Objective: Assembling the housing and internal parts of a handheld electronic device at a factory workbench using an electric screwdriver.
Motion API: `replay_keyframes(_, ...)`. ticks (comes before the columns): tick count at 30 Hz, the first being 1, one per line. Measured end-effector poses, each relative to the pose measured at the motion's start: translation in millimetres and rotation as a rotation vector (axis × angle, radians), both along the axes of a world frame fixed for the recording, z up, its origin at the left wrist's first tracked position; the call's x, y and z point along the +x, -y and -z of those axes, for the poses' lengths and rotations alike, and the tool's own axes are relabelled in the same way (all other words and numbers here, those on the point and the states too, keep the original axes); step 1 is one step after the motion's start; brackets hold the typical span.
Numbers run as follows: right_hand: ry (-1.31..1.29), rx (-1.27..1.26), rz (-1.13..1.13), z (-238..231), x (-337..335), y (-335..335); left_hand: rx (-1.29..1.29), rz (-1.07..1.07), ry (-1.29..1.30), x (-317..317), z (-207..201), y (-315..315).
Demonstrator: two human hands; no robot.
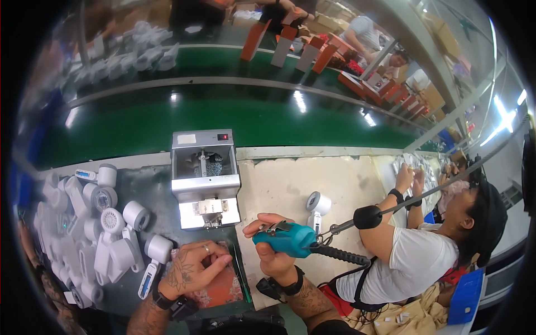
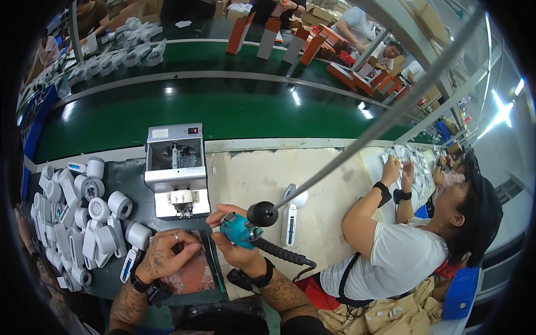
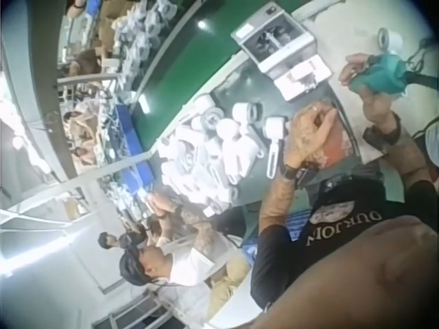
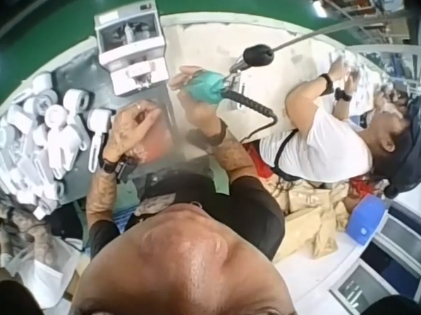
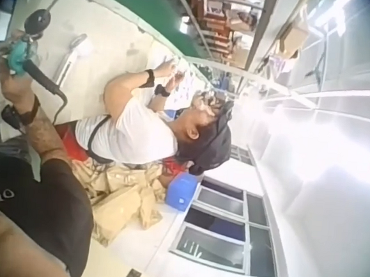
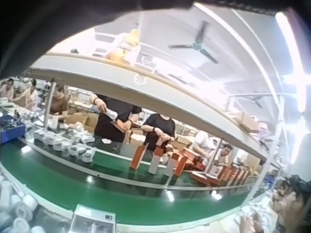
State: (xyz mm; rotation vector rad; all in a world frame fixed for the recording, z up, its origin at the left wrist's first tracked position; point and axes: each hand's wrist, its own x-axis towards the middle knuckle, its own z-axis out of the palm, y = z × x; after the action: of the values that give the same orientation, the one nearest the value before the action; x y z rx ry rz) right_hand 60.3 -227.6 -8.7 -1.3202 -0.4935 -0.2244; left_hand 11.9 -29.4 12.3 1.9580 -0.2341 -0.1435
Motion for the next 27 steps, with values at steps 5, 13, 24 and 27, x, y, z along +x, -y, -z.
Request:
replay_keyframes(5, -0.006, 0.009, 0.005, -1.8, 0.5, 0.1, 0.005, -0.004, 0.009, 0.6, -0.9, 0.9)
replay_keyframes(13, 0.371, -0.495, 0.179, -10.9, 18.5, 12.5, 0.012, 0.000, 0.020, 0.7, 0.2, 1.1)
replay_keyframes(24, 0.347, -0.513, 0.108, -13.1, 14.3, 14.0, 0.021, 0.005, 0.021, -0.9, 1.4, 2.7)
replay_keyframes(27, 0.308, -0.396, 0.089, -7.5, 11.8, 9.9, 0.030, 0.001, 0.046, -0.9, 1.3, 4.2)
